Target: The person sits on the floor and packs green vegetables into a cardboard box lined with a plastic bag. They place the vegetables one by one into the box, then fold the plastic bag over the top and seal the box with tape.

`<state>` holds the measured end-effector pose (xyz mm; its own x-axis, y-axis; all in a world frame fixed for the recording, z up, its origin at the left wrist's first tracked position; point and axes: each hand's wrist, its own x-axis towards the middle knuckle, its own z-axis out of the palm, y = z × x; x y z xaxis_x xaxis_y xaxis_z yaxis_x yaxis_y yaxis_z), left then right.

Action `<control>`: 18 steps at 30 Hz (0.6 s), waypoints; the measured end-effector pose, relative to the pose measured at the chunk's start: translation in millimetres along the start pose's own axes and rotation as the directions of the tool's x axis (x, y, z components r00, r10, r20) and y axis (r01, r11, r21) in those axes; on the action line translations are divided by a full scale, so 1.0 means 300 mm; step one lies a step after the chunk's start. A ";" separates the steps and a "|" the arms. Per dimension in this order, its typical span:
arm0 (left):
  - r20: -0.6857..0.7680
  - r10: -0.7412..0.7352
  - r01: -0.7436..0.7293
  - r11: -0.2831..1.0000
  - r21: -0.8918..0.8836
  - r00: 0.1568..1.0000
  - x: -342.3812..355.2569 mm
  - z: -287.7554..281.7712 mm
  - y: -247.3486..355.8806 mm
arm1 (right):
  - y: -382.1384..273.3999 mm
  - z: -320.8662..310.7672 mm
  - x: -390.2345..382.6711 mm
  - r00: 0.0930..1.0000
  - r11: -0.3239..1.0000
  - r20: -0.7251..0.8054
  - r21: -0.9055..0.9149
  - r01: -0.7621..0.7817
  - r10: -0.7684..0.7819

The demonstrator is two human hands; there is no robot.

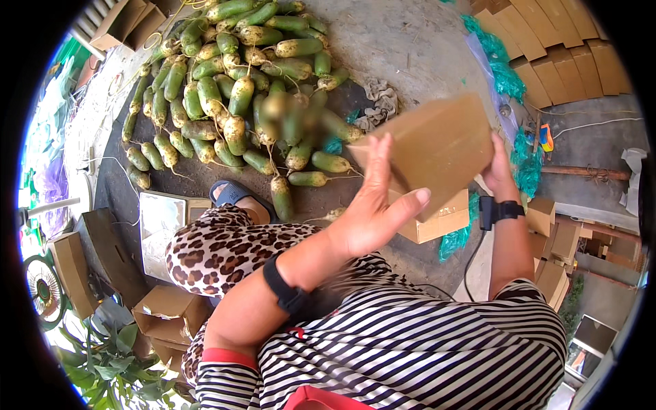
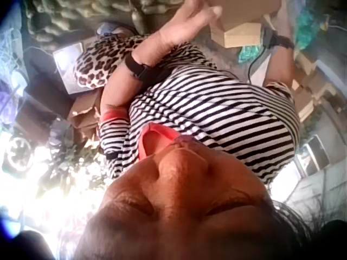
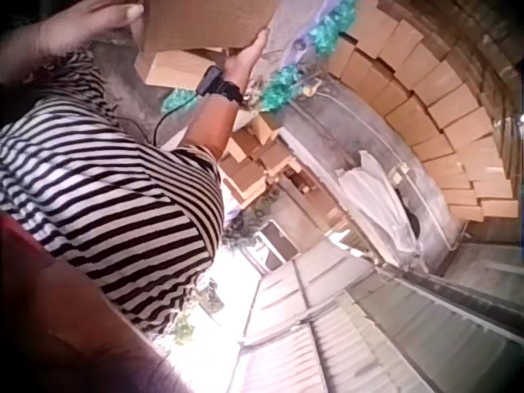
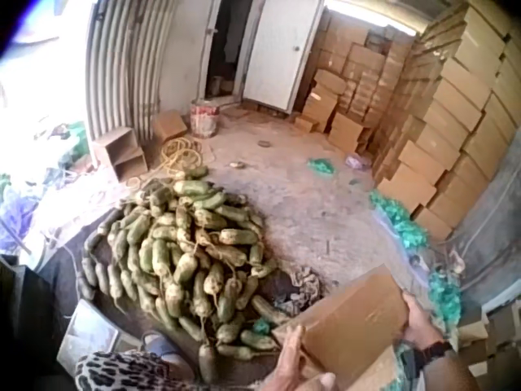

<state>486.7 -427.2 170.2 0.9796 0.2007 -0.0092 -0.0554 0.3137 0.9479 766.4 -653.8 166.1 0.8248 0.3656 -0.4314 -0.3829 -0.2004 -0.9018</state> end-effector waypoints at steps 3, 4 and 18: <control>0.347 -0.198 0.278 0.940 -0.198 0.917 0.025 0.055 -0.027 | 0.059 -0.330 0.004 0.957 0.965 -0.278 -0.214 -0.150 0.087; 0.416 -0.220 0.299 0.944 -0.137 0.883 0.004 0.064 -0.035 | 0.113 -0.409 0.020 0.913 0.929 -0.393 -0.286 -0.234 0.109; -0.219 0.169 -0.057 0.896 0.441 0.961 -0.513 -0.246 0.163 | -0.175 0.104 0.865 0.865 0.376 0.287 -0.811 0.448 -0.411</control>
<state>318.9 -374.3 194.4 0.8896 0.4494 0.0819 -0.0203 -0.1401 0.9899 987.6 -520.2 100.7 0.7513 0.6599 -0.0094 0.5634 -0.6487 -0.5117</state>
